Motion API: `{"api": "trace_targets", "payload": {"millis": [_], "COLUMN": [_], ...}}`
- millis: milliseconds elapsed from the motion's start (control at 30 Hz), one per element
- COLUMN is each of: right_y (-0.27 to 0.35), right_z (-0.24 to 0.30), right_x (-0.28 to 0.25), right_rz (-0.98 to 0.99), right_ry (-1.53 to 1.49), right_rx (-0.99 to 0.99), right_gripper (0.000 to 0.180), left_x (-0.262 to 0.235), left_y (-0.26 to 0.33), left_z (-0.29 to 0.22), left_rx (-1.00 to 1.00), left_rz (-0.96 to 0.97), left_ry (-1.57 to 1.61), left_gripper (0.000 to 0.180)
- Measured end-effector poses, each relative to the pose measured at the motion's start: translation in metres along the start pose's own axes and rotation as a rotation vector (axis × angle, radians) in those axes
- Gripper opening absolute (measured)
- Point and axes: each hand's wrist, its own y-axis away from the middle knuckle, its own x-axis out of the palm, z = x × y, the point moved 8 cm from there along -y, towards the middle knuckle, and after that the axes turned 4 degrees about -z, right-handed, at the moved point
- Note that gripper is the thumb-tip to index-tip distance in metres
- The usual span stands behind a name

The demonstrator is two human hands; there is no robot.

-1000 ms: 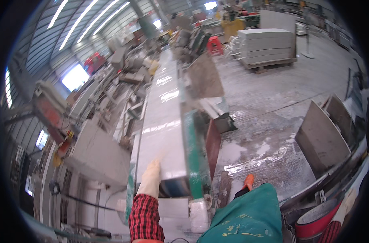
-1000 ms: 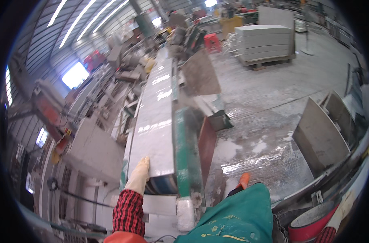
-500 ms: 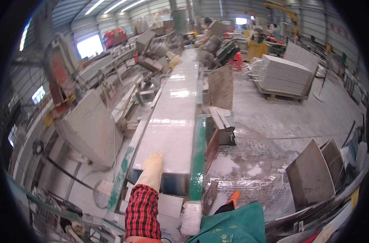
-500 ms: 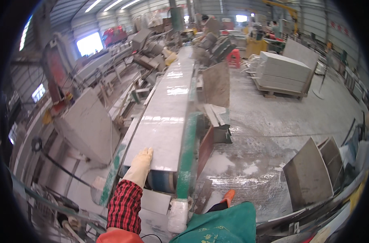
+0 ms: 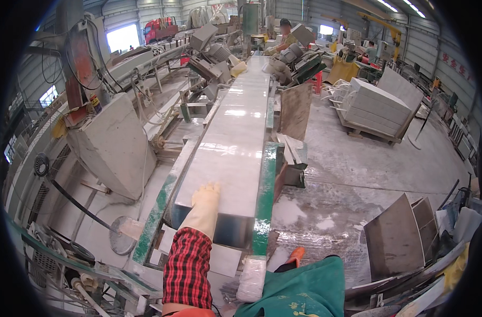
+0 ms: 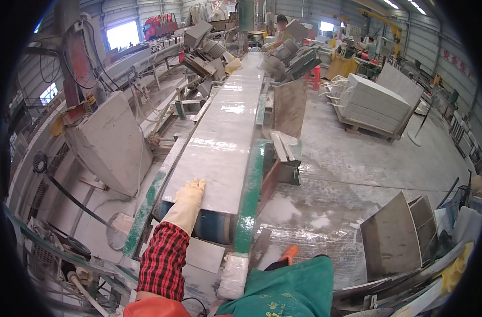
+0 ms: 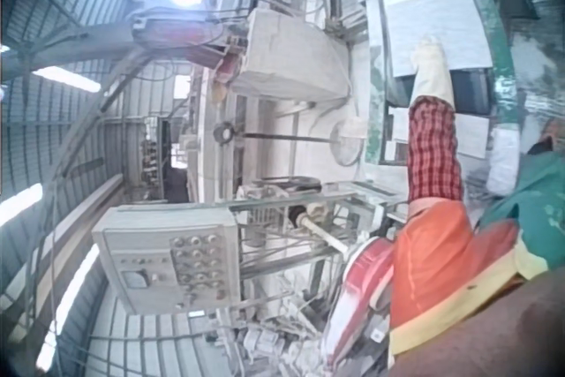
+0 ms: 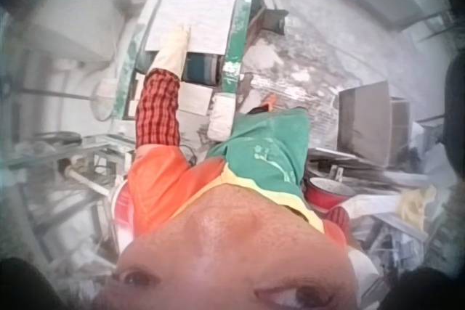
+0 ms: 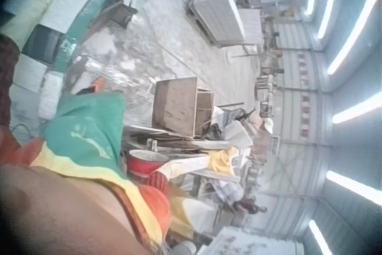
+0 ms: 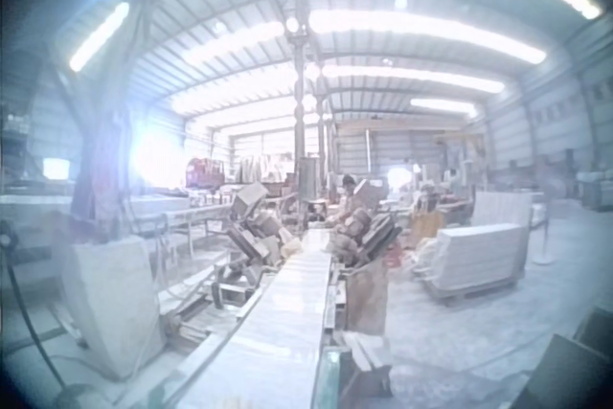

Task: The person repeatedly picks up rectangular white blocks and places them onto a moving conveyor belt in a factory. The blocks travel along the belt into a processing machine while the person continues to feed more blocks one at a time.

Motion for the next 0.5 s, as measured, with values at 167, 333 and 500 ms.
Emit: {"api": "trace_targets", "payload": {"millis": [167, 333, 500], "right_y": [0.006, 0.011, 0.014], "right_z": [0.001, 0.001, -0.005], "right_x": [-0.001, 0.001, 0.002], "right_rz": [0.019, 0.029, 0.045], "right_ry": [0.008, 0.006, 0.027], "right_rx": [0.011, 0.018, 0.041], "right_gripper": [0.061, 0.064, 0.068], "left_x": [0.006, 0.009, -0.001], "left_y": [-0.007, -0.013, -0.006], "left_z": [0.000, 0.004, 0.003], "left_rx": [-0.012, -0.049, -0.040], "left_rz": [-0.020, 0.020, 0.048], "left_ry": [-0.026, 0.056, 0.065], "left_gripper": [0.060, 0.059, 0.057]}}
